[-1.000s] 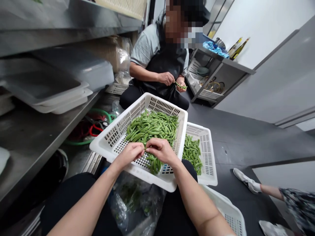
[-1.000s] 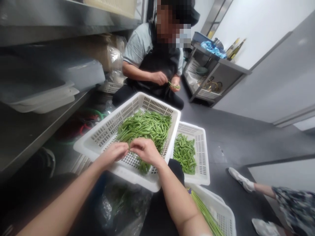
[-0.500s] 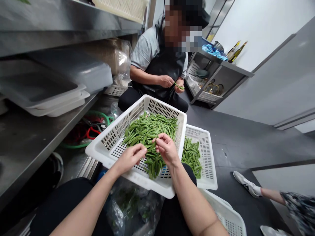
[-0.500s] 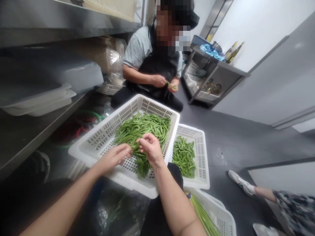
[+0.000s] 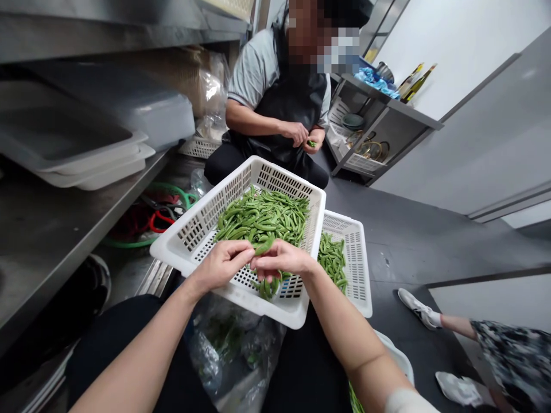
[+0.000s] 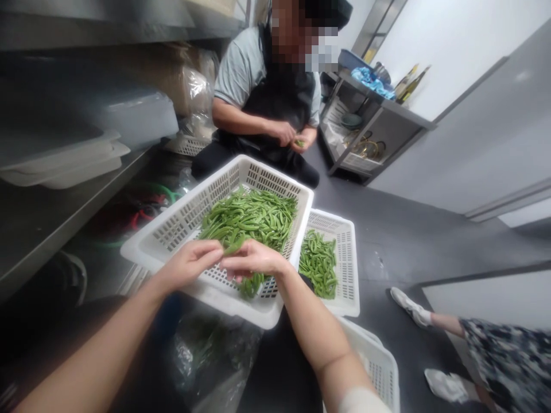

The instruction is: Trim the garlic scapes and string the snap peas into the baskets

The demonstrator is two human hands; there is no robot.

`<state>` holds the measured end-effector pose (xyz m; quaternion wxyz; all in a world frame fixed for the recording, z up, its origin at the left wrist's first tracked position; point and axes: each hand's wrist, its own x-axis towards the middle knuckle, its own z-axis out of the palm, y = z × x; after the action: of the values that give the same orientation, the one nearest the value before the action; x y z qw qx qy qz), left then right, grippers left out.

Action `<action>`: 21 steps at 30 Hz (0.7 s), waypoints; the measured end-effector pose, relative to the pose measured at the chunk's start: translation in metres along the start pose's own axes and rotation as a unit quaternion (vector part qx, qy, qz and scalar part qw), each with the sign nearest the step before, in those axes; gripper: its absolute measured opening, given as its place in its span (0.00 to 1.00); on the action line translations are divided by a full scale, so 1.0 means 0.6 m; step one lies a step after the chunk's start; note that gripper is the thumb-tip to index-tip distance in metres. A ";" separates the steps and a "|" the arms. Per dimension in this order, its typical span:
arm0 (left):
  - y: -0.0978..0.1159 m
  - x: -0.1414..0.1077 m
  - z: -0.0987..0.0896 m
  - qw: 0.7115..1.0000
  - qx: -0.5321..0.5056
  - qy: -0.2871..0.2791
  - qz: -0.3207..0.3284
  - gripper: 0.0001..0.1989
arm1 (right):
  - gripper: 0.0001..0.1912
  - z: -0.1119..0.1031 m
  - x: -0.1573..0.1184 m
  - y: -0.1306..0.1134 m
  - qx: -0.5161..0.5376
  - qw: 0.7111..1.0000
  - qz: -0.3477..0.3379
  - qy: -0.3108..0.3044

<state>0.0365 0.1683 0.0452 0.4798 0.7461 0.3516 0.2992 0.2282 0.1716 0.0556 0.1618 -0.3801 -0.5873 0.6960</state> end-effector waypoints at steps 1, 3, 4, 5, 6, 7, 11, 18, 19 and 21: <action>0.002 -0.001 -0.003 1.000 0.009 -0.011 0.003 0.16 | 0.23 -0.003 -0.003 -0.002 -0.001 1.000 -0.018 0.020; 0.005 -0.005 -0.008 0.998 0.029 -0.052 0.006 0.16 | 0.23 -0.013 -0.009 -0.007 -0.023 0.998 -0.040 0.044; 0.006 -0.006 -0.009 0.997 0.036 -0.073 0.008 0.16 | 0.22 -0.018 -0.012 -0.011 -0.045 0.998 -0.040 0.037; 0.006 -0.008 -0.008 0.995 0.044 -0.089 0.011 0.16 | 0.21 -0.020 -0.015 -0.015 -0.075 0.996 -0.033 0.016; 0.005 -0.008 -0.005 0.994 0.053 -0.098 0.014 0.16 | 0.19 -0.021 -0.018 -0.021 -0.114 0.993 -0.021 -0.014; 0.004 -0.009 -0.002 0.993 0.061 -0.098 0.017 0.16 | 0.17 -0.017 -0.020 -0.026 -0.155 0.987 -0.010 -0.042; 0.000 -0.005 0.013 0.999 0.047 -0.006 0.000 0.16 | 0.10 0.020 -0.020 -0.034 -0.274 0.961 -0.028 0.015; 0.012 -0.024 -0.002 0.983 -0.156 -0.052 -0.081 0.17 | 0.08 0.010 0.006 0.012 0.011 0.935 -0.097 0.341; 0.014 -0.031 -0.002 0.978 -0.138 -0.126 -0.096 0.16 | 0.06 0.000 0.011 0.019 -0.023 0.939 -0.077 0.333; 0.017 -0.045 0.003 0.960 -0.072 -0.244 -0.116 0.12 | 0.05 -0.011 0.019 0.031 -0.198 0.948 -0.015 0.249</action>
<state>0.0247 0.1423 0.0514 0.6350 0.7139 0.2855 0.0754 0.2299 0.1790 0.0341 0.2353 -0.5569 -0.6597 0.4465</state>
